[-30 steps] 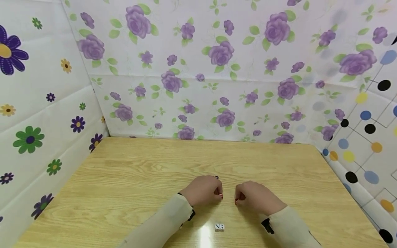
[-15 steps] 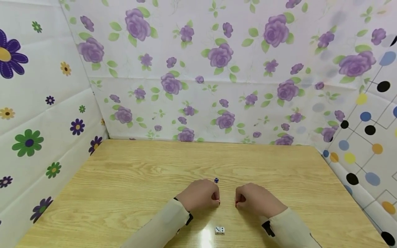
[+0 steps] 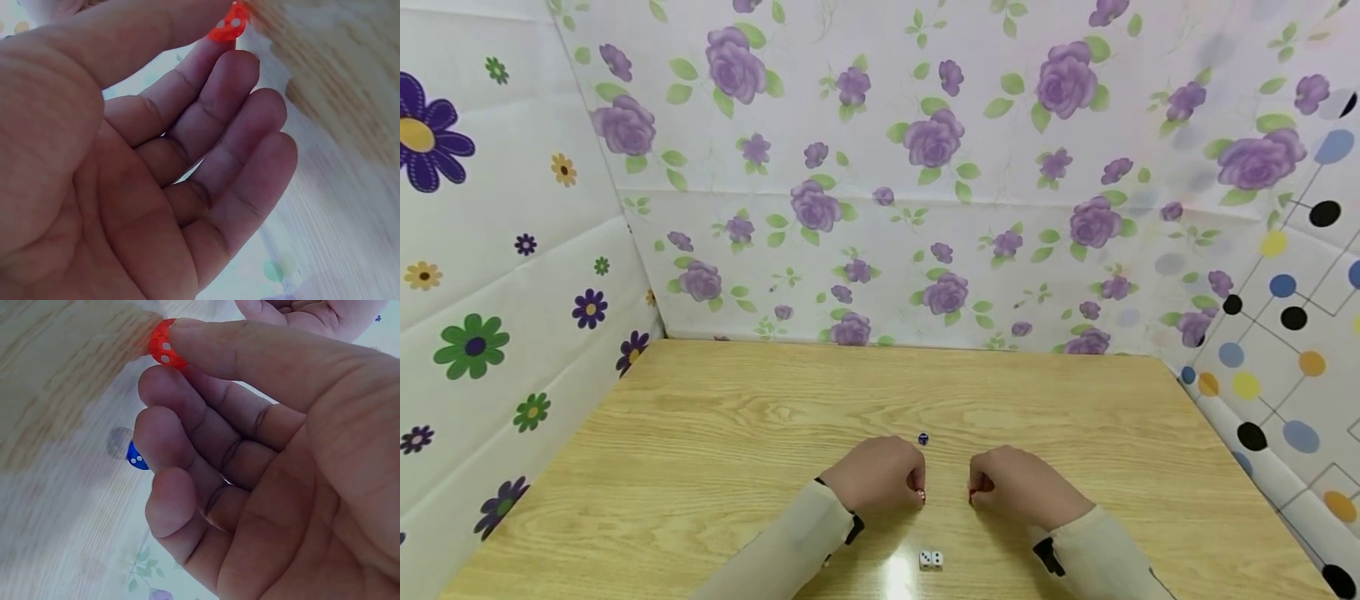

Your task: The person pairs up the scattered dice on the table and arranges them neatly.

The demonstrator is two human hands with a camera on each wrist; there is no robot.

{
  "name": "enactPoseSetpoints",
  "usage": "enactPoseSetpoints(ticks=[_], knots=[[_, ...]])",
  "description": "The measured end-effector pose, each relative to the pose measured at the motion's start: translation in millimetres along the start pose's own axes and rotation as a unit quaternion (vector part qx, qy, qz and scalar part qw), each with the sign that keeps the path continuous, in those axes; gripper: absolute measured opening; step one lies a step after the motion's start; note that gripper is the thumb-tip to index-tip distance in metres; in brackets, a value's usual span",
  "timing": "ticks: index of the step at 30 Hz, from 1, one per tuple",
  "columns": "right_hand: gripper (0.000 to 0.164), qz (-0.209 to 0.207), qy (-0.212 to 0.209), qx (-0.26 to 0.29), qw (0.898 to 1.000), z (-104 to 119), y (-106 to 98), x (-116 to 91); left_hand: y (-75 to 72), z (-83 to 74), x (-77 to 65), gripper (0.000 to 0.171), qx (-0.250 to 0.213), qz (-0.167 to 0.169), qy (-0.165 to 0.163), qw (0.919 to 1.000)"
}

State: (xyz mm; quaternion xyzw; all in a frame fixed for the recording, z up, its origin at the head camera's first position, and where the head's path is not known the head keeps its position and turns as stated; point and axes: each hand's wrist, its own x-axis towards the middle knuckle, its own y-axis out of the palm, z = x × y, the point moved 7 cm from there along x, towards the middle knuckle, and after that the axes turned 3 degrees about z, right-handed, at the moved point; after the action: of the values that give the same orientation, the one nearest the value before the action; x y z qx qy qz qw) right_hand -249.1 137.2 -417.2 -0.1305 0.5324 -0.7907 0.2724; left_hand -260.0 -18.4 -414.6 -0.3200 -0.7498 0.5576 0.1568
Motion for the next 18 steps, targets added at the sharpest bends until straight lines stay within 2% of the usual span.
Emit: enactPoseSetpoints(ticks=[9, 18], knots=[[0.017, 0.000, -0.005, -0.008, 1.000, 0.2, 0.6, 1.8, 0.0, 3.2, -2.4, 0.021, -0.026, 0.009, -0.002, 0.9996], [0.018, -0.009, -0.006, -0.016, 1.000, 0.5, 0.7, 9.5, -4.1, 2.5, -2.1, 0.016, -0.038, 0.010, 0.001, 0.9992]])
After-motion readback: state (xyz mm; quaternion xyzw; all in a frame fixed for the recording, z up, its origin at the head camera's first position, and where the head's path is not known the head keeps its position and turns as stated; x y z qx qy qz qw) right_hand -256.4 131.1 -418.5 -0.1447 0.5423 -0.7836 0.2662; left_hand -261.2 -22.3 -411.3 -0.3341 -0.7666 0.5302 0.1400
